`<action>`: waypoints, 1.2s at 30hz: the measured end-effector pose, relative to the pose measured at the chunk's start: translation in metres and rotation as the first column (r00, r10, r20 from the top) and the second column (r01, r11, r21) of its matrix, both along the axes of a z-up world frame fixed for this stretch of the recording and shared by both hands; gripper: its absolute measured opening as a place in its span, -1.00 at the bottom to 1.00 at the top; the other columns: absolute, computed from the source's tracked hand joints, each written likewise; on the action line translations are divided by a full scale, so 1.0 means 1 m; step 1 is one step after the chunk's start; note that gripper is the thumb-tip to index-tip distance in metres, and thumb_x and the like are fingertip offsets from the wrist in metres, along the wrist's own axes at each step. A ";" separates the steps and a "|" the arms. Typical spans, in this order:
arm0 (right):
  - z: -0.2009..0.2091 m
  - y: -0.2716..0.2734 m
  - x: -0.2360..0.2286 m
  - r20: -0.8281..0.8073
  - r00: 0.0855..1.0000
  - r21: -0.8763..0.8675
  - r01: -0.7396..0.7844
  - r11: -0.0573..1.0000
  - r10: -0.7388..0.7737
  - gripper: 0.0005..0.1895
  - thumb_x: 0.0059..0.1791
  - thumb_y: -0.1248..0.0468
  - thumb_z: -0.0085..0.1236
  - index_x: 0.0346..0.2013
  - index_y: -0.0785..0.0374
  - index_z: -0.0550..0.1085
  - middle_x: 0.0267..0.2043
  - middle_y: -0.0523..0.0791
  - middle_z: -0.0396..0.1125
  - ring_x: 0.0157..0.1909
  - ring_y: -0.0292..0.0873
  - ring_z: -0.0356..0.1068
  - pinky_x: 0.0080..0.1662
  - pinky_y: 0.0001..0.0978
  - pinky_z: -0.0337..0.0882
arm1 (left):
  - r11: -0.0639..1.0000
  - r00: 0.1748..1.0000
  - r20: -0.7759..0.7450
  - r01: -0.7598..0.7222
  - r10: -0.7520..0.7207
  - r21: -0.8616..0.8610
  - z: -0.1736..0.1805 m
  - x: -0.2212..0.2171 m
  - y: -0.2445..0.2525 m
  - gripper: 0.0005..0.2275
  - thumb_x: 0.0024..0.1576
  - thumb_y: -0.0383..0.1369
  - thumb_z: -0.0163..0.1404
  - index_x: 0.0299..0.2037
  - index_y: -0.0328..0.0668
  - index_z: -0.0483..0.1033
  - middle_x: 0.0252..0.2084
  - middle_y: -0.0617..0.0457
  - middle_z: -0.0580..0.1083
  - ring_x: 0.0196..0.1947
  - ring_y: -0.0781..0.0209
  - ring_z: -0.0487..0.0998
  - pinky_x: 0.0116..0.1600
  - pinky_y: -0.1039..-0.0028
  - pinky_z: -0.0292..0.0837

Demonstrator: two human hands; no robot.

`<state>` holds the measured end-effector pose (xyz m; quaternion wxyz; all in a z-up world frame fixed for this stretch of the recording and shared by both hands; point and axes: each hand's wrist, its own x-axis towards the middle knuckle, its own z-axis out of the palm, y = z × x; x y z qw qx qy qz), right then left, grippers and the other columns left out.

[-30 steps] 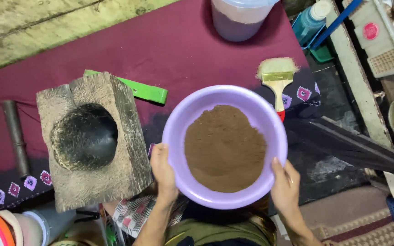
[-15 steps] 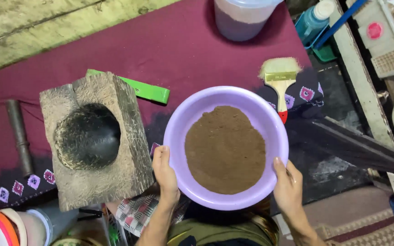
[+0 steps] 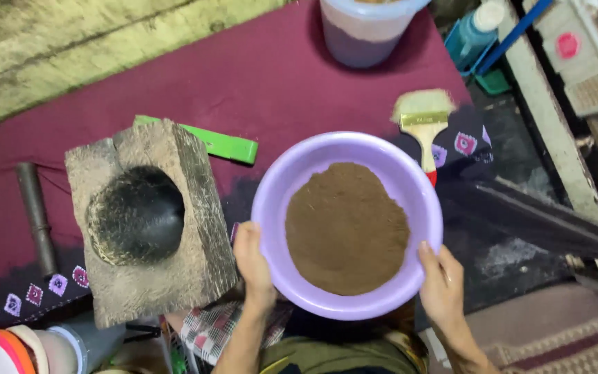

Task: Transferring brown powder from a storage container to a bowl and mixing it using a spoon, brush, and hands to break up clumps.

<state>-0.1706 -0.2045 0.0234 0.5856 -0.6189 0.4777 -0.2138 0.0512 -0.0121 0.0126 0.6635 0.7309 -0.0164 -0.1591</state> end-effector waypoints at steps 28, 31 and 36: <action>-0.041 -0.003 0.098 -0.022 0.999 -0.289 0.030 0.957 -0.038 -0.53 0.27 0.06 -0.20 -0.23 0.36 0.49 -0.42 0.02 0.38 -0.30 -0.13 0.38 -0.18 -0.18 0.40 | 0.990 0.992 0.029 -0.125 0.127 -0.070 -0.016 0.078 -0.064 -0.53 0.13 -0.29 0.14 0.22 -0.33 0.43 0.14 -0.26 0.45 0.12 0.00 0.43 0.13 0.08 0.39; -0.039 0.006 0.088 -0.034 0.999 -0.190 -0.006 0.982 0.000 -0.53 0.26 0.10 -0.23 -0.19 0.47 0.47 -0.30 0.19 0.44 -0.19 0.05 0.49 -0.12 -0.02 0.50 | 0.982 0.993 0.073 -0.082 0.096 -0.171 -0.017 0.081 -0.056 -0.52 0.15 -0.41 0.10 0.31 -0.37 0.38 0.16 -0.25 0.35 0.19 0.00 0.39 0.28 0.14 0.32; 0.005 -0.007 0.073 -0.027 0.997 -0.108 0.066 0.992 -0.069 -0.56 0.21 0.33 -0.26 -0.40 0.51 0.49 -0.48 0.05 0.47 -0.51 -0.16 0.36 -0.34 -0.41 0.41 | 0.985 0.971 0.173 -0.150 0.163 -0.088 -0.001 0.041 -0.040 -0.48 0.29 -0.22 -0.24 0.40 -0.40 0.08 0.39 -0.21 0.24 0.40 -0.01 0.26 0.47 0.24 0.07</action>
